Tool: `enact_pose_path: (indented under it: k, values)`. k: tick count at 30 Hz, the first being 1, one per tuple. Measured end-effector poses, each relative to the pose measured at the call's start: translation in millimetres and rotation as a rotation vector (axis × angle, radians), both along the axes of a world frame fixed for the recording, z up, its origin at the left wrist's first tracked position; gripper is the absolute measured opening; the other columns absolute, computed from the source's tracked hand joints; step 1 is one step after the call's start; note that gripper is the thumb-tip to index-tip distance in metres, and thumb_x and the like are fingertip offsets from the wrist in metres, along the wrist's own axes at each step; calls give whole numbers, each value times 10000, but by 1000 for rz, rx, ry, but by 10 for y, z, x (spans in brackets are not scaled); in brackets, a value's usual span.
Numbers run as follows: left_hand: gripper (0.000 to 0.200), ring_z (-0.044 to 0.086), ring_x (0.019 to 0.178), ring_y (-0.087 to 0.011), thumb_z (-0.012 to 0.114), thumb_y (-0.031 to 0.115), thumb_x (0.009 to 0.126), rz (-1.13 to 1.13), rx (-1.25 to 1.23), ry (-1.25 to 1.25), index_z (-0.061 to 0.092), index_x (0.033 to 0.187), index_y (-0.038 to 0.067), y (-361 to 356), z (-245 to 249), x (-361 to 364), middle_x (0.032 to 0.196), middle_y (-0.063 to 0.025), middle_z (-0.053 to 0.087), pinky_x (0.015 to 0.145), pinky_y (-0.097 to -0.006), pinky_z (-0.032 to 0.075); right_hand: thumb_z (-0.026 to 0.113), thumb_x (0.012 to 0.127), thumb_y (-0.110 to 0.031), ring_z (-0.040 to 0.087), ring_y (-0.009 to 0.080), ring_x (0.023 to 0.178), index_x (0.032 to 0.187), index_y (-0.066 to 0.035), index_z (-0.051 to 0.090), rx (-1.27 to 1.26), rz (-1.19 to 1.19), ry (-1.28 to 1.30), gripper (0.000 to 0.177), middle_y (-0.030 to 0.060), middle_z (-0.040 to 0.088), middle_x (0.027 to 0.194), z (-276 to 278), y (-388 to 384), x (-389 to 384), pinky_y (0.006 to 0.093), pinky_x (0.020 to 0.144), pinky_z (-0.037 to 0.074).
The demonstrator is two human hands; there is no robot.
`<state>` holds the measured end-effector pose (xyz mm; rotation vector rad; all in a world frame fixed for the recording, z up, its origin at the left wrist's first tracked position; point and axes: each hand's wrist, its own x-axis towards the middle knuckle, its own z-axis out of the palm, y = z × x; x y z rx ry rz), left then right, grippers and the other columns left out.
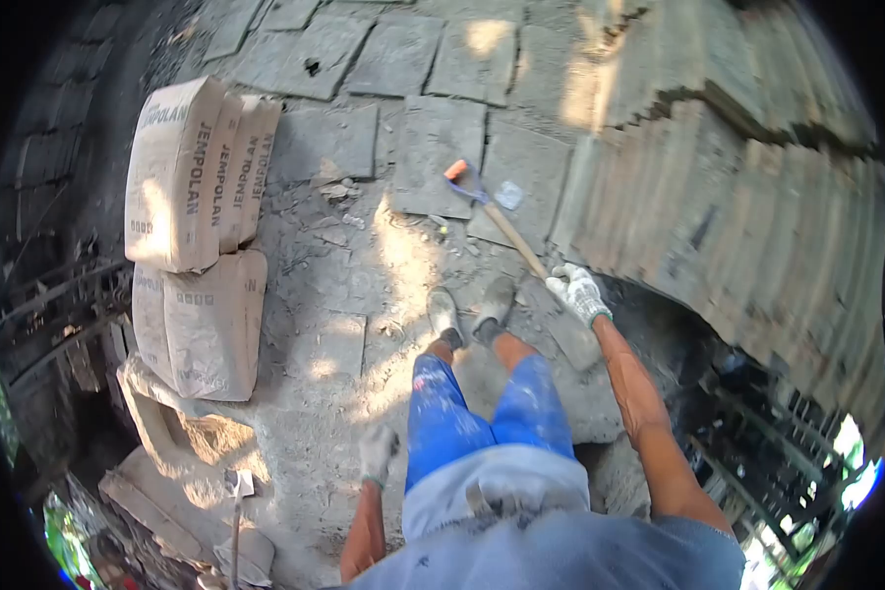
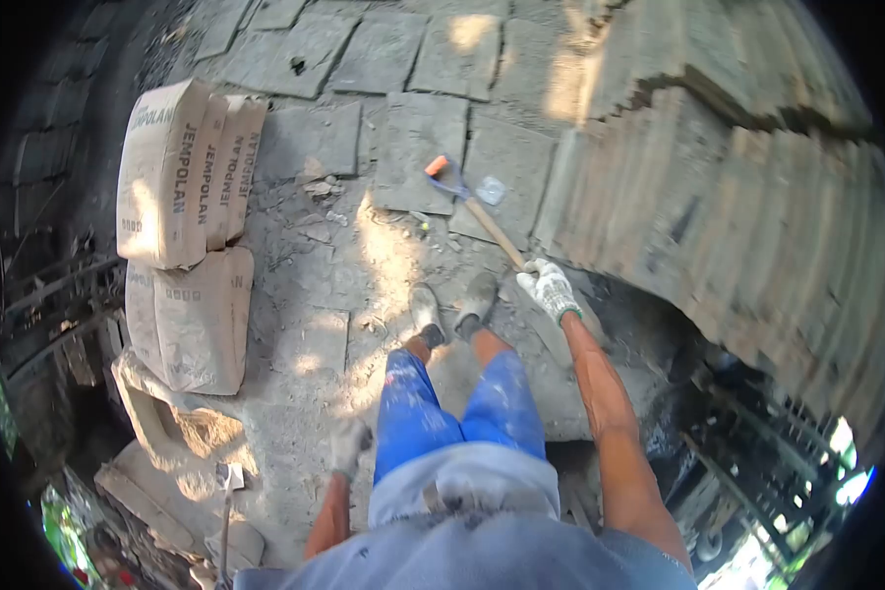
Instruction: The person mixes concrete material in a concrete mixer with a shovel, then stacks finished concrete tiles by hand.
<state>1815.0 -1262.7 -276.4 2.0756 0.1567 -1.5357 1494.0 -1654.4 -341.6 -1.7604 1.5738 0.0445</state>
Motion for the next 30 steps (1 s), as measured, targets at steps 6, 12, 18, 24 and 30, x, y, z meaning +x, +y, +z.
enact_pose_path:
  k: [6, 12, 18, 24, 30]
  values:
    - [266, 613, 762, -111, 556, 103, 912, 24, 270, 85, 672, 1110, -32, 1035, -665, -664, 904, -75, 694, 697, -239, 489, 689, 798, -337, 619, 375, 972, 995, -62, 662, 89, 61, 103, 339, 198, 665, 1001, -1992, -570, 426, 438, 840, 492]
    - [254, 612, 752, -111, 557, 107, 912, 210, 377, 140, 675, 1093, -27, 901, -940, -848, 894, -72, 691, 690, -241, 491, 669, 802, -355, 616, 387, 980, 1073, -45, 593, 0, 205, 306, 419, 224, 654, 1007, -3492, -793, 433, 463, 856, 495]
    - [243, 610, 742, -111, 558, 111, 912, 218, 440, 149, 679, 1076, -21, 718, -1196, -719, 885, -69, 689, 682, -243, 492, 677, 793, -363, 644, 356, 987, 1120, -37, 556, -163, 289, 495, 477, 211, 621, 1105, -4069, -965, 523, 457, 849, 518]
    - [233, 609, 732, -111, 559, 115, 911, 209, 454, 137, 682, 1059, -16, 602, -1287, -603, 875, -67, 686, 675, -245, 494, 651, 790, -290, 649, 365, 985, 1122, -42, 566, -54, 258, 445, 423, 239, 624, 1080, -4410, -1125, 610, 442, 820, 535]
    - [223, 607, 722, -111, 560, 119, 911, 168, 343, 137, 686, 1042, -11, 575, -1244, -525, 865, -64, 684, 668, -246, 495, 648, 745, -246, 596, 374, 1059, 1131, -8, 563, -181, 158, 272, 461, 243, 618, 1097, -3163, -920, 331, 443, 895, 488]
